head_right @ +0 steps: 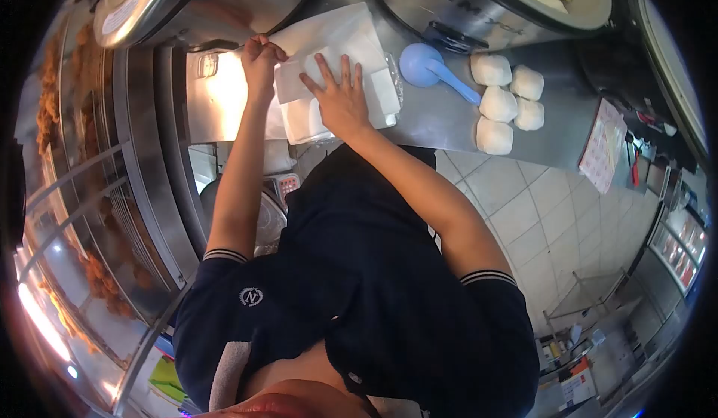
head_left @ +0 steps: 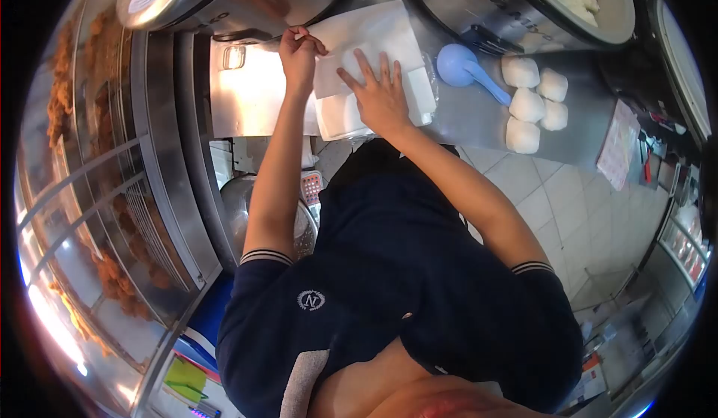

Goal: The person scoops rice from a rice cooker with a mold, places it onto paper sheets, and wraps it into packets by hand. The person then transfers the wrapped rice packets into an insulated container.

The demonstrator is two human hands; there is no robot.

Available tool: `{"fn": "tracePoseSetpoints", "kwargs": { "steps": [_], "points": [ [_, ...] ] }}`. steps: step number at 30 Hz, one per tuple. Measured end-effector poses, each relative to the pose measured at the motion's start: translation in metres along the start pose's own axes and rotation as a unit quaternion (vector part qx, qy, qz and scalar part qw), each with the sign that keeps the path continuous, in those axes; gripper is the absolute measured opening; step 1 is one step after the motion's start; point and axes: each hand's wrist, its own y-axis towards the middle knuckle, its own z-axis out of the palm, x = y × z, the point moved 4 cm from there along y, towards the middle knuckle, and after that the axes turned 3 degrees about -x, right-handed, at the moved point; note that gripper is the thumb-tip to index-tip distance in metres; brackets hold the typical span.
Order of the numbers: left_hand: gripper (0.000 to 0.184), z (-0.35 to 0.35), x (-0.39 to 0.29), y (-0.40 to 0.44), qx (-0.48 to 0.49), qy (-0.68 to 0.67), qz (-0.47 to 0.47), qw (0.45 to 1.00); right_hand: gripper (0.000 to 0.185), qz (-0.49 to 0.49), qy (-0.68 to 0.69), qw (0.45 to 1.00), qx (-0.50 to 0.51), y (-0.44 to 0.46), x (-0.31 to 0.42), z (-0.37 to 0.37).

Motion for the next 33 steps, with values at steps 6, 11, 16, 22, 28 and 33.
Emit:
{"fn": "tracePoseSetpoints", "kwargs": {
  "steps": [6, 11, 16, 22, 28, 33],
  "points": [
    [0.019, 0.046, -0.034, -0.005, 0.194, 0.565, 0.224, 0.77, 0.059, 0.013, -0.003, 1.0, 0.013, -0.003, 0.006, 0.006],
    [0.026, 0.047, -0.037, -0.052, 0.259, 0.631, 0.308, 0.663, 0.053, 0.048, 0.035, 0.998, -0.001, -0.006, 0.003, 0.003],
    [0.027, 0.034, -0.036, -0.07, 0.235, 0.605, 0.411, 0.64, 0.039, -0.029, 0.087, 0.984, -0.151, 0.006, -0.021, -0.043],
    [0.025, 0.014, -0.022, -0.087, 0.231, 0.597, 0.364, 0.677, 0.038, -0.086, 0.077, 0.991, -0.064, 0.012, -0.069, -0.021],
    [0.026, -0.002, -0.003, -0.097, 0.189, 0.564, 0.286, 0.752, 0.033, -0.122, 0.039, 0.992, 0.016, 0.025, -0.082, -0.009],
    [0.027, 0.012, -0.017, -0.047, -0.033, 0.538, 0.099, 0.837, 0.015, -0.107, 0.071, 0.99, 0.055, 0.086, -0.085, -0.006]
  ]
}}
